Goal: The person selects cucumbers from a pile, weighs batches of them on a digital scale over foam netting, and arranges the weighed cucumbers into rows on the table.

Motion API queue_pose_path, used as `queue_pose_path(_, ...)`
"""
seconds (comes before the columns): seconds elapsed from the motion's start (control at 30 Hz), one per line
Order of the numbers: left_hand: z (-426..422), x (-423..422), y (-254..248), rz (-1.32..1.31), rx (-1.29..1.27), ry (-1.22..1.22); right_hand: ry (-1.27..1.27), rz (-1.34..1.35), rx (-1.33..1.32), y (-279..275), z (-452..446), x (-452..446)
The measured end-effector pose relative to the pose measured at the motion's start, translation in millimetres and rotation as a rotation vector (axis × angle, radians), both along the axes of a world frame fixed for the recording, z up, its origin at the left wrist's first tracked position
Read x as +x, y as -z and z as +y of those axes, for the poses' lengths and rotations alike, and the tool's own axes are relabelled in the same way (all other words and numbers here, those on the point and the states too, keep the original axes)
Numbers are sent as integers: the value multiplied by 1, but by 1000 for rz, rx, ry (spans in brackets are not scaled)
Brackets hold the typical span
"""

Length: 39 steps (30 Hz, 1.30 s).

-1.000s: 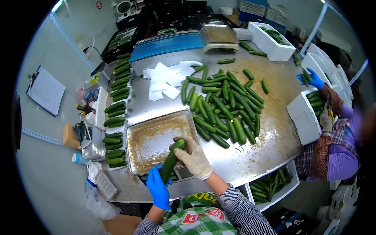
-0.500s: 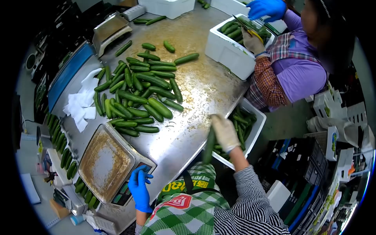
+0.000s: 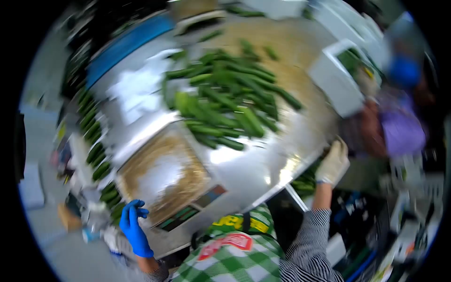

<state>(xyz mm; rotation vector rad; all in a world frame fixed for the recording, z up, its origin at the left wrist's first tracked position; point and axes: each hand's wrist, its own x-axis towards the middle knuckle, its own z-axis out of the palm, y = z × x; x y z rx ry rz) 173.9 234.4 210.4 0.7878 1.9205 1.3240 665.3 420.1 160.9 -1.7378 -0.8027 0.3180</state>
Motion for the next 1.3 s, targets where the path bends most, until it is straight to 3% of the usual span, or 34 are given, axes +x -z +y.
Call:
queue_pose_path(0.07, -23, -52, -8, 44, 70, -117, -271, 261, 154, -9, 15, -60)
queue_pose_path(0.13, -44, -122, -12, 120, 57, -287, -545, 380, 140, -17, 46, -190)
queue_pose_path(0.23, -51, -203, -8, 217, -34, -367, -1015, 416, -111, -41, 40, -346)
queue_pose_path(0.27, -47, -225, 3, 221, -36, -353, -1219, 253, -282, -53, 38, -387)
queue_pose_path(0.33, -51, -274, 25, 130, -77, -318, -1544, 426, -455, -44, 30, -484)
queue_pose_path(0.37, -34, -292, 51, 209, -133, -236, -1630, 380, -550, -41, 33, -518)
queue_pose_path(0.4, -20, -305, 69, 301, -190, -160, -1626, 481, -651, -27, 30, -551)
queue_pose_path(0.43, -3, -311, 83, 369, -246, -166, -1617, 372, -867, -10, 39, -580)
queue_pose_path(0.53, 49, -329, 108, 542, -475, -113, -1472, 271, -903, 56, 44, -649)
queue_pose_path(0.6, 49, -355, 119, 427, -562, -143, -1393, 286, -1065, 78, 33, -691)
queue_pose_path(0.7, 66, -371, 150, 344, -556, -180, -1333, 230, -945, 137, 30, -719)
queue_pose_path(0.93, 84, -400, 201, 407, -549, -190, -1323, 451, -1113, 117, 23, -721)
queue_pose_path(1.23, 87, -394, 207, 416, -417, -311, -1349, 200, -973, 114, 19, -715)
queue_pose_path(1.3, 79, -406, 221, 597, -359, -244, -1406, 199, -947, 103, 16, -712)
